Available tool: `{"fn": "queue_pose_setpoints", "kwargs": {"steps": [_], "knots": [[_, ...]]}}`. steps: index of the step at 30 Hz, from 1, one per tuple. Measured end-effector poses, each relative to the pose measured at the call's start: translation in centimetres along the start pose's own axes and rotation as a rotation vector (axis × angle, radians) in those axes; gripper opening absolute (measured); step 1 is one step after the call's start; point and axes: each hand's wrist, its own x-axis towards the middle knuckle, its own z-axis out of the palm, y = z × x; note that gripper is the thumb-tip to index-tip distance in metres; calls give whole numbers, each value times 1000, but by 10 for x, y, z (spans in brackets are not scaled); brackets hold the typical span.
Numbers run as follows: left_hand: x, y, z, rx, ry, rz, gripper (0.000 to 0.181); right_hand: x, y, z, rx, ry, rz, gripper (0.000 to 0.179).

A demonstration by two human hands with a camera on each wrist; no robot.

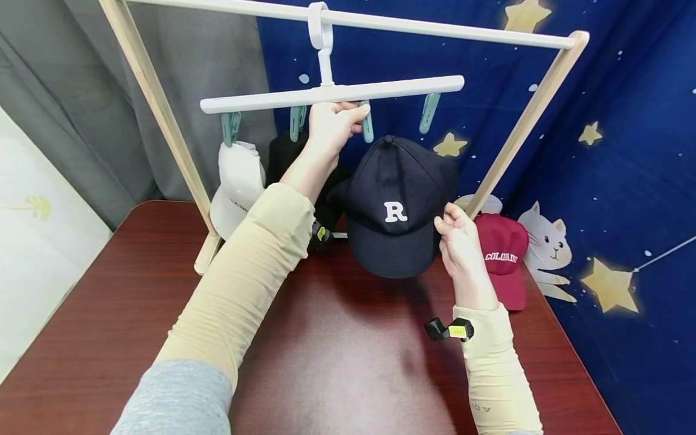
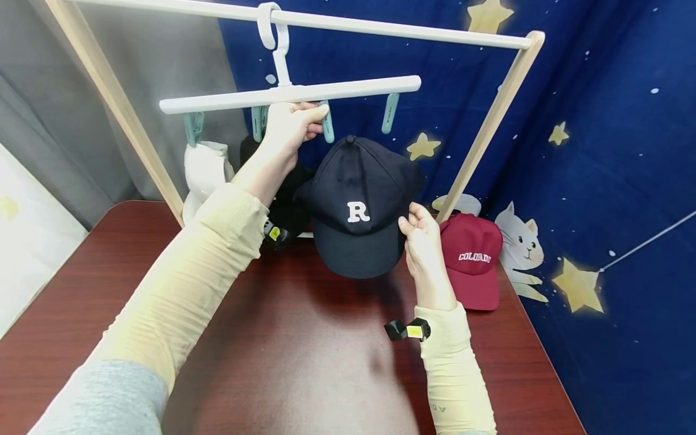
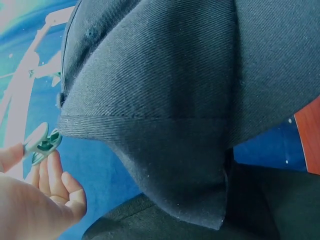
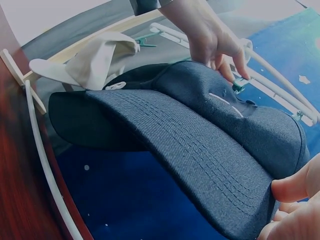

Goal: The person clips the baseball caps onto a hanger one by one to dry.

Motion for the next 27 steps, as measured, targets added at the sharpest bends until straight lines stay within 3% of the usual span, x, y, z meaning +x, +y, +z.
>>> {"fn": "queue_pose_setpoints", "kwargs": {"steps": [17,27], "knots": [[0,-1,2,-54,75,30,17,2,1,4,21,4,-39,33],[-1,-3,2,-45,65,20,18,3,3,7,68,7,-102,24]]}}
